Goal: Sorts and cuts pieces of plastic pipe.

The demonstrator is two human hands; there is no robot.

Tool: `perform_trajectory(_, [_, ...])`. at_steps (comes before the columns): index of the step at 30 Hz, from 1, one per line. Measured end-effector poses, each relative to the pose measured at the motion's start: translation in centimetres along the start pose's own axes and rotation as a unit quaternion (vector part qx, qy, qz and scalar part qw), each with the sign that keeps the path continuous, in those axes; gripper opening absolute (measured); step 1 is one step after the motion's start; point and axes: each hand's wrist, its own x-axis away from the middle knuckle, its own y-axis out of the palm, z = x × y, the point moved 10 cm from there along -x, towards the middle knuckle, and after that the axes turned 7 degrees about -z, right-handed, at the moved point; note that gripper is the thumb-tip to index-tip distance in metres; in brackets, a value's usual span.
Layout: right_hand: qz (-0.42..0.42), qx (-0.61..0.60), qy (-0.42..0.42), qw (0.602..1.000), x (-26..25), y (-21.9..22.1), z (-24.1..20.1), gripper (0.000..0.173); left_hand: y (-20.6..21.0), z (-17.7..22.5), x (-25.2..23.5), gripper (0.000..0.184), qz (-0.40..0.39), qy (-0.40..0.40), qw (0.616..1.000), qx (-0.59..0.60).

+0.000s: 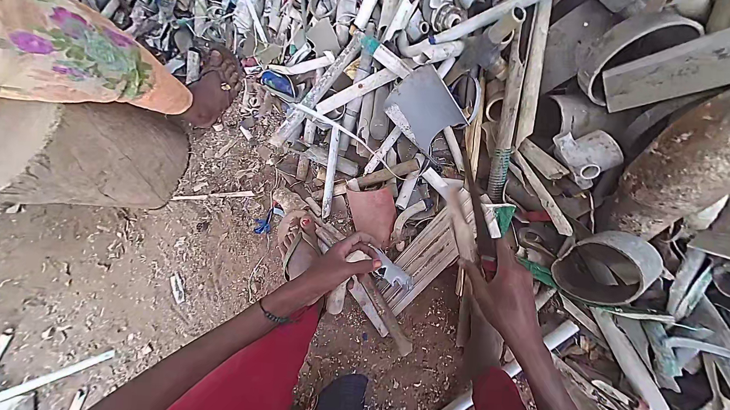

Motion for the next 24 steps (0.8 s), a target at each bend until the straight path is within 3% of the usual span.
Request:
perform_trajectory(2, [-0.039,-0.095,0.015,0.995,0.8,0.7,-1.3,0.067,1.1,1.9,-0.4,0.038,-0.029,0.058,0.998,-0.027])
perform_trajectory(5, [-0.154,-0.317,0.003,0.936,1.7,5.4,-3.4,0.053,3.5,3.6,-0.8,0.047,-0.092,0.092,0.991,0.01])
perform_trajectory(7, [-0.153,-0.376,-0.026,0.914,1.9,6.7,-4.5,0.036,3.7,3.3,-0.8,0.037,-0.085,0.064,0.992,0.075])
perform_trajectory(9, [-0.074,-0.332,-0.05,0.939,1.3,6.0,-3.3,0.03,2.5,1.9,-0.6,0.021,-0.026,0.029,0.992,0.118])
perform_trajectory(11, [-0.026,-0.295,-0.017,0.955,0.1,5.0,-1.2,0.029,0.6,0.4,-0.2,0.014,0.043,0.004,0.99,0.134])
perform_trajectory(14, [-0.052,-0.272,0.042,0.96,-3.1,5.0,0.2,0.026,-1.1,-1.2,0.5,0.013,0.081,-0.019,0.985,0.154])
perform_trajectory(17, [-0.104,-0.137,0.004,0.985,-7.7,5.7,-1.6,0.026,-0.7,-0.8,0.2,0.008,0.051,-0.002,0.995,0.08])
perform_trajectory(21, [-0.248,0.074,0.018,0.966,-10.1,10.1,-2.5,0.049,-1.5,0.2,0.4,0.007,0.083,0.025,0.996,0.021])
perform_trajectory(22, [-0.258,0.119,0.025,0.958,-9.7,10.8,-2.2,0.055,-2.1,0.3,0.6,0.007,0.099,0.025,0.994,0.031])
perform_trajectory(24, [-0.212,0.134,0.016,0.968,-8.2,10.7,-2.0,0.052,-3.4,0.1,0.7,0.012,0.119,0.035,0.991,0.046])
